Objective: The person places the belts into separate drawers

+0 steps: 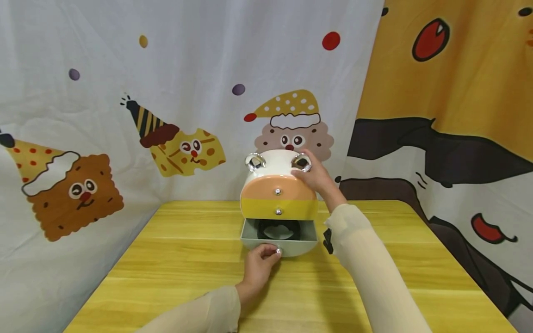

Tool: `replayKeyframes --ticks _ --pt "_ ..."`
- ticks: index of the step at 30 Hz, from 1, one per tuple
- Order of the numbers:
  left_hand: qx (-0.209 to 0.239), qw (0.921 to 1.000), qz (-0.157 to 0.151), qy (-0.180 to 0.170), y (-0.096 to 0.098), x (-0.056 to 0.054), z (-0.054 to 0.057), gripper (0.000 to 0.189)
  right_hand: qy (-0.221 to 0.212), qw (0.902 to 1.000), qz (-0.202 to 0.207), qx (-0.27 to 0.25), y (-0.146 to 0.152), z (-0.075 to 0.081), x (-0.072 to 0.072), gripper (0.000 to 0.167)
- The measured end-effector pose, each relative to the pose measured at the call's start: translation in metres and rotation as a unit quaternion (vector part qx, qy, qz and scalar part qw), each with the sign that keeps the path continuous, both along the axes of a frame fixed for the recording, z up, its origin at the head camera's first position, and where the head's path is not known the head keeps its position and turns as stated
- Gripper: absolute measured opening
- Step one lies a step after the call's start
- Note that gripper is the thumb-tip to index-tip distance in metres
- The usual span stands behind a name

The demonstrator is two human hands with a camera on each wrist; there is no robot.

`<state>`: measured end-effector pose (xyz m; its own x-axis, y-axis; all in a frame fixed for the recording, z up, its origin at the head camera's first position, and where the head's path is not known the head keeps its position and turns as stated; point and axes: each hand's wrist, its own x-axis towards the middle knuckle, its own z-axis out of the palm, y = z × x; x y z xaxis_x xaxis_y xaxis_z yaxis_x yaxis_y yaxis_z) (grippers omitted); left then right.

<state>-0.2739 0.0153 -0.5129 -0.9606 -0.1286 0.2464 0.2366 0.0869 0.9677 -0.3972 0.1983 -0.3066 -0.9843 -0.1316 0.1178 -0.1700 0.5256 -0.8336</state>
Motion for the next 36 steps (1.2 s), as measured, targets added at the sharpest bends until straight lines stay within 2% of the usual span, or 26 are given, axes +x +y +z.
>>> replayKeyframes --ticks 5,36 --pt "0.002 1.0 -0.005 -0.001 -0.001 -0.004 0.0 0.009 0.001 1.0 0.001 -0.002 0.0 0.0 0.0 0.072" --pt "-0.038 0.999 0.02 0.006 0.0 -0.025 0.001 0.01 -0.008 0.9999 0.003 -0.009 -0.001 0.0 0.0 0.073"
